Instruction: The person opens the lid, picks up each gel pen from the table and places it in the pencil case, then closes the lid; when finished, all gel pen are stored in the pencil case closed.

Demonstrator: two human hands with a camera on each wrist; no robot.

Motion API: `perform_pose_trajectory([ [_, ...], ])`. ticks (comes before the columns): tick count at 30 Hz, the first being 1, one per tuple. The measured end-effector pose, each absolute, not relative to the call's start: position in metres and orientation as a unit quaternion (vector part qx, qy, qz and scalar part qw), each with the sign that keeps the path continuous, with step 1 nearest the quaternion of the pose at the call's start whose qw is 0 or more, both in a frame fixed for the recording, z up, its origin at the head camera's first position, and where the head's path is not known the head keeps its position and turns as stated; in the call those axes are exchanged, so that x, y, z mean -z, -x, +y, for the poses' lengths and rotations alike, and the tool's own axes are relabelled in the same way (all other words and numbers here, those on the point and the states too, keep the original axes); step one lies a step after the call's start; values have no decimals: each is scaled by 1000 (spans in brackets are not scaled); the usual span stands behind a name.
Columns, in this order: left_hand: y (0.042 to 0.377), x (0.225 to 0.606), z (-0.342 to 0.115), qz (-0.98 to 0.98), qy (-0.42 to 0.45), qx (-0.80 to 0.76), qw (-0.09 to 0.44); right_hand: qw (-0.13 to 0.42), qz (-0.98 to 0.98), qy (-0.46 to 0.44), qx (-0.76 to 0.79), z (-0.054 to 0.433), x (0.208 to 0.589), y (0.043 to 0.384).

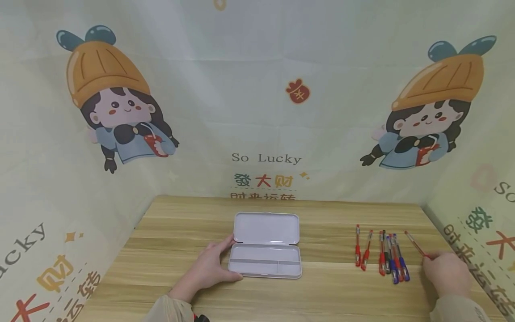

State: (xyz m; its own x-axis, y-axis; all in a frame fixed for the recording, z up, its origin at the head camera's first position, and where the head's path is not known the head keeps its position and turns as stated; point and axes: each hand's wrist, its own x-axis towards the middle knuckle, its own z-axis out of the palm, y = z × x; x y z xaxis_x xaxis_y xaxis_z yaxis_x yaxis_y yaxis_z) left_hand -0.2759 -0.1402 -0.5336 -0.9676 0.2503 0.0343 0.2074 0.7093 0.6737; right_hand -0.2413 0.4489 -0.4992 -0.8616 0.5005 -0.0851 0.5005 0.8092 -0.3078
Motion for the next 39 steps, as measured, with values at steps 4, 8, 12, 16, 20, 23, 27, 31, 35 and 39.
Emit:
perform_pose_trajectory([
  [4, 275, 534, -140, 924, -125, -359, 30, 0, -951, 263, -161, 449, 500, 242],
  [8, 275, 534, -140, 924, -124, -361, 31, 0, -951, 261, -167, 448, 501, 245],
  [12, 276, 534, -140, 924, -124, -361, 31, 15, -960, 219, -176, 445, 498, 251],
  [16, 277, 535, -140, 924, -123, -360, 28, 25, -969, 165, -183, 437, 491, 257],
  [20, 277, 535, -140, 925, -122, -360, 29, 36, -965, 143, -216, 418, 482, 263],
  [23, 277, 535, -139, 925, -121, -360, 31, 51, -967, 114, -223, 400, 477, 267],
  [27, 277, 536, -139, 926, -123, -356, 33, 83, -969, 62, -225, 371, 474, 270],
  [31, 278, 536, -139, 925, -127, -355, 34, 109, -965, 24, -237, 342, 470, 271],
  [35, 277, 535, -139, 925, -126, -357, 34, 114, -963, -1, -243, 317, 462, 273],
  [39, 276, 535, -139, 925, -126, -358, 29, 119, -963, -27, -242, 294, 460, 275],
])
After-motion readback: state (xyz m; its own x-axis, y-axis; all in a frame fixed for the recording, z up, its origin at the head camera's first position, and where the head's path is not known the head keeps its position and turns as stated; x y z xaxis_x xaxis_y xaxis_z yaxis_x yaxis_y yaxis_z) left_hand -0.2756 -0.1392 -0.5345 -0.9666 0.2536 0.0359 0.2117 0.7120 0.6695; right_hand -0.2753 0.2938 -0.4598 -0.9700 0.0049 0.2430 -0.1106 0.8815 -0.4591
